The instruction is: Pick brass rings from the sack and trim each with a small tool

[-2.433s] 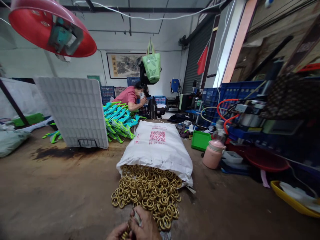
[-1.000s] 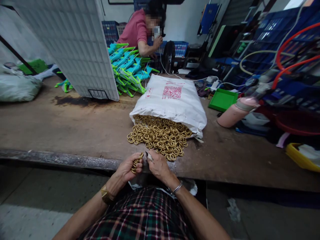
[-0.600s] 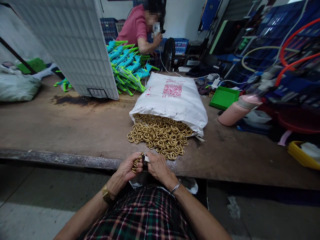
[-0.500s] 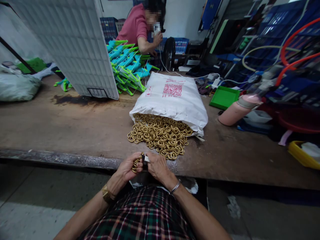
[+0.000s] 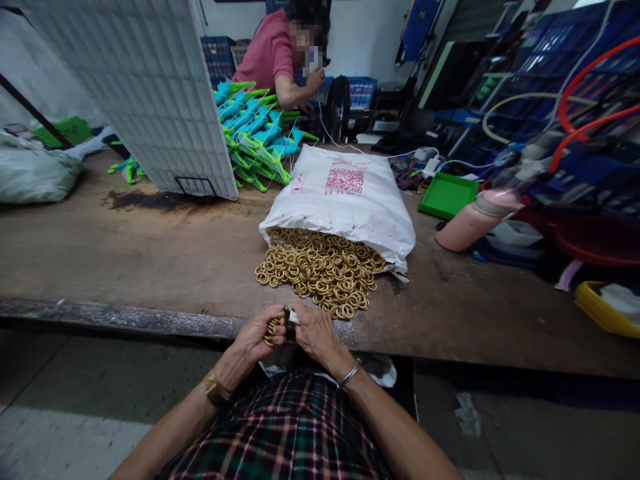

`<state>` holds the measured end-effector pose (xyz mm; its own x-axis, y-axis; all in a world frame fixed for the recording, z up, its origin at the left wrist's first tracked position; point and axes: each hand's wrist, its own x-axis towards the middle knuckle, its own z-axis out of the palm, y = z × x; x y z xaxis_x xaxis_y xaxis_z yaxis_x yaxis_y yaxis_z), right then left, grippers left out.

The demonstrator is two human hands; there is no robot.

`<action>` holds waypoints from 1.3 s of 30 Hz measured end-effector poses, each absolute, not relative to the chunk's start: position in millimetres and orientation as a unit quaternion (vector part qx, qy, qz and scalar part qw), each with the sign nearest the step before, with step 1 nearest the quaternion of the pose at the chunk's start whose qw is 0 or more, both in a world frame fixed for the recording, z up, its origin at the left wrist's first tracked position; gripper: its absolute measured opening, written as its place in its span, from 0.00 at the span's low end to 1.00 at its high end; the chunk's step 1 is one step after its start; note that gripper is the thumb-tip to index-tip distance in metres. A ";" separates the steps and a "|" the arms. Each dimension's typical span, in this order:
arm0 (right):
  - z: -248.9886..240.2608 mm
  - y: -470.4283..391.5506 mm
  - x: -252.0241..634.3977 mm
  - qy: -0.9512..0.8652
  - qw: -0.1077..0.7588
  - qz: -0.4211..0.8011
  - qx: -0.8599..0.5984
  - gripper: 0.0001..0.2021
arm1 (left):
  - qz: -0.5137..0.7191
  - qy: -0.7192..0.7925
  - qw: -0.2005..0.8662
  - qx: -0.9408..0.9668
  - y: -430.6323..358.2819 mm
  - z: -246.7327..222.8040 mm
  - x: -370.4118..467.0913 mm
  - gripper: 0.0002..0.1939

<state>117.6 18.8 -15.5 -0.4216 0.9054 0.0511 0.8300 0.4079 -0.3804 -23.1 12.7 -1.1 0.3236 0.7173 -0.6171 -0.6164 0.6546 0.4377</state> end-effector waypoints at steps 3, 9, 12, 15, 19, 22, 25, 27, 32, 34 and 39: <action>-11.3 18.0 116.7 -0.834 0.096 0.148 -0.522 0.13 | 0.407 0.417 0.810 0.066 12.7 0.4 -23.2 0.05; -10.0 17.9 114.8 -0.833 0.059 0.146 -0.531 0.14 | 0.404 0.420 0.808 0.077 12.9 1.8 -24.5 0.07; -13.2 23.0 118.6 -0.820 0.066 0.147 -0.549 0.13 | 0.390 0.409 0.821 0.081 8.4 7.9 -22.7 0.07; -16.1 29.3 124.2 -0.805 0.073 0.149 -0.570 0.12 | 0.370 0.368 0.848 0.093 1.6 15.9 -20.1 0.08; -16.5 28.7 126.6 -0.793 0.129 0.158 -0.574 0.09 | 0.368 0.356 0.853 0.097 -3.7 16.7 -22.1 0.08; -15.2 20.6 124.4 -0.805 0.161 0.168 -0.546 0.09 | 0.380 0.367 0.845 0.085 -4.8 10.6 -25.9 0.08; -14.9 11.6 122.1 -0.829 0.152 0.170 -0.511 0.12 | 0.390 0.375 0.838 0.073 -5.5 6.8 -27.5 0.08; -15.4 7.5 121.2 -0.838 0.141 0.169 -0.499 0.13 | 0.398 0.380 0.832 0.074 -6.1 6.5 -27.2 0.07; -15.4 3.1 119.2 -0.841 0.121 0.166 -0.500 0.13 | 0.402 0.394 0.823 0.082 -7.4 6.7 -26.3 0.07; -14.1 2.0 118.3 -0.839 0.110 0.168 -0.505 0.13 | 0.403 0.397 0.820 0.082 -7.8 6.0 -26.2 0.07; -8.2 0.3 117.9 -0.837 0.069 0.182 -0.511 0.14 | 0.407 0.403 0.814 0.098 -9.3 5.6 -25.8 0.08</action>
<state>117.9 0.3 -8.2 -0.4676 0.8812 -0.0698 0.8307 0.4111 -0.3753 -25.8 -9.3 5.6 0.3443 0.7408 -0.5767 -0.5837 0.6500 0.4866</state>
